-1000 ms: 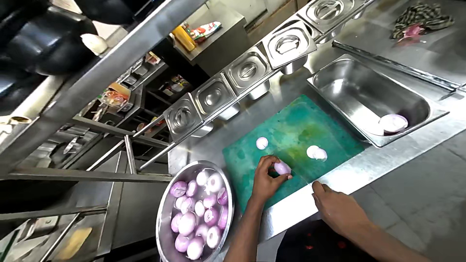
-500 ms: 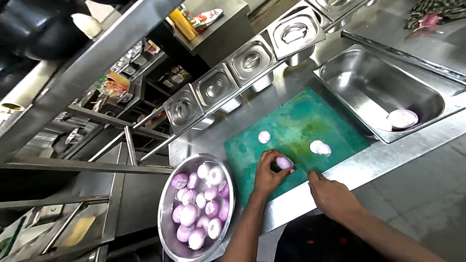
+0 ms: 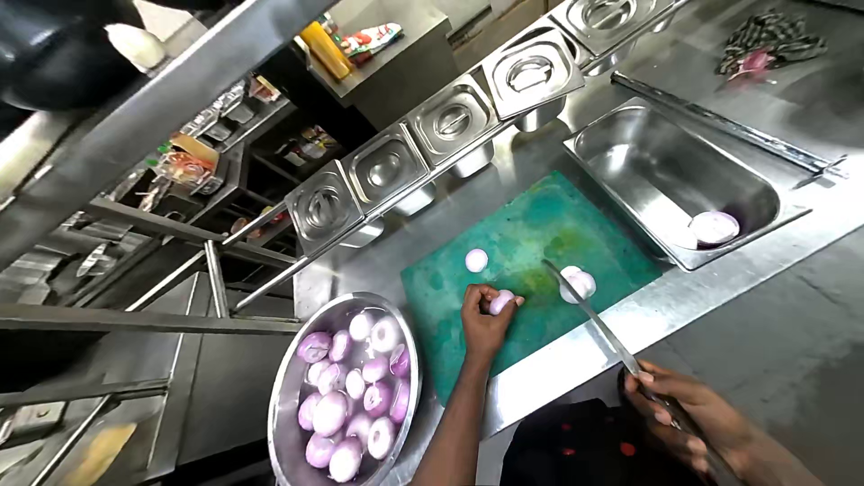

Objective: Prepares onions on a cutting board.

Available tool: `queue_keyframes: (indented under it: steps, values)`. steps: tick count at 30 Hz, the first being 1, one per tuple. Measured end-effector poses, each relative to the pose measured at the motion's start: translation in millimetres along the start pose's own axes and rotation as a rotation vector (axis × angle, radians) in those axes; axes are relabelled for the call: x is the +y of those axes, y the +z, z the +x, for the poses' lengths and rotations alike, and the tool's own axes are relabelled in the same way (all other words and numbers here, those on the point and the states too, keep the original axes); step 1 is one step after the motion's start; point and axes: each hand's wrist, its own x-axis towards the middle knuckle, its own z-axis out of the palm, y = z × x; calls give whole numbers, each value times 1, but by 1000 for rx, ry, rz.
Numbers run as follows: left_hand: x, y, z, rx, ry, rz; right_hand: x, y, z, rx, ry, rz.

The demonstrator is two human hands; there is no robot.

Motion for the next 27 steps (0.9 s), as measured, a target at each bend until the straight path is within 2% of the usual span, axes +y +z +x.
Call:
queue_keyframes:
  steps: [1,2,4,7,10,16,22,25,27]
  values:
    - [-2,3,0,41,17,-35,-2,0,1,-37,-18,34]
    - [-4,5,0,69,35,-62,-3,3,2,27,-29,-50]
    - [-7,6,-2,80,60,-101,-4,18,9,320,-22,-545]
    - [-15,-6,-8,-34,70,-138,-1,38,28,545,102,-1455]
    - [-20,-15,-11,-113,71,-161,9,58,46,629,110,-1868]
    - [-23,-23,-5,-182,-3,-102,16,75,61,619,224,-2016]
    - [-18,-31,7,-264,-32,32,20,83,61,725,17,-2137]
    - [-17,-31,10,-275,-22,52,20,86,62,716,1,-2162]
    - [-14,-31,11,-282,-28,63,18,89,63,697,53,-2154]
